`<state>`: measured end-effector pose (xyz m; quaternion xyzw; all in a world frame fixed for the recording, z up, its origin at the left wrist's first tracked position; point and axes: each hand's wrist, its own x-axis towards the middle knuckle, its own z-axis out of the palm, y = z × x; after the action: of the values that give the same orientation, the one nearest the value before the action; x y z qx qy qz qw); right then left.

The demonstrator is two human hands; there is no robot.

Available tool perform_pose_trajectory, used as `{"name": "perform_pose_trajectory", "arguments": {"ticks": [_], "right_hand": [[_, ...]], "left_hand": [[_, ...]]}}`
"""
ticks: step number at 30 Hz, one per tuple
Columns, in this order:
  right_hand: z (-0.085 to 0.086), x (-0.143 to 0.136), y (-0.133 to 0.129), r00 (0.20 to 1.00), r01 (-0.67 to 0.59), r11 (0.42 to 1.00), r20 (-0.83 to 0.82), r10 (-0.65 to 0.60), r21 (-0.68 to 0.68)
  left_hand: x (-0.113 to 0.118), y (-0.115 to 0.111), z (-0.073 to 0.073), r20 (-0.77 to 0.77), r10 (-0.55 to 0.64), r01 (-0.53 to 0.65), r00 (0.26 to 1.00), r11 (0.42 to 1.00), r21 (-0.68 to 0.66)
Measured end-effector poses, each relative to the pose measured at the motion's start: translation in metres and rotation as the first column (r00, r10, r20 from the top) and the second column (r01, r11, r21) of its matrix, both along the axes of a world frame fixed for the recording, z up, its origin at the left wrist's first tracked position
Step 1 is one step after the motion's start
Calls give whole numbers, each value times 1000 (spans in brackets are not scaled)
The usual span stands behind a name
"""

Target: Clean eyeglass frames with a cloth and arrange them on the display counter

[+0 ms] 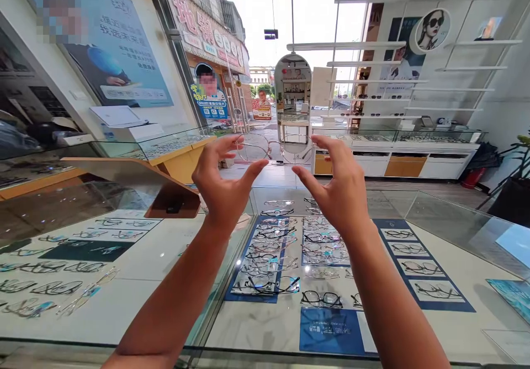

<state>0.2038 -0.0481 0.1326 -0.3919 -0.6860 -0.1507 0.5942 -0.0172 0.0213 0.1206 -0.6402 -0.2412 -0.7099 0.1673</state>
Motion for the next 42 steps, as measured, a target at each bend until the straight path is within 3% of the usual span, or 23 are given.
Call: {"name": "perform_pose_trajectory", "arguments": {"ticks": [9,17,28,42], "right_hand": [[1,2,-3,999,29,999,-22,-29,-13],[2,8,-2,998,1,992,-65,-10,-124],[-2,20,2,994,82,973,-59,-97,-214],[-1,15,2,988,75,977,-121,-100,-197]], "left_hand": [[4,-1,-1,9,11,-10,1000,999,-53],[6,3,-3,-36,-1,-3,999,994,-105],[12,8,-10,-70,-29,22,997,995,-93],[18,10,-16,-1,-34,33,999,992,-124]]}}
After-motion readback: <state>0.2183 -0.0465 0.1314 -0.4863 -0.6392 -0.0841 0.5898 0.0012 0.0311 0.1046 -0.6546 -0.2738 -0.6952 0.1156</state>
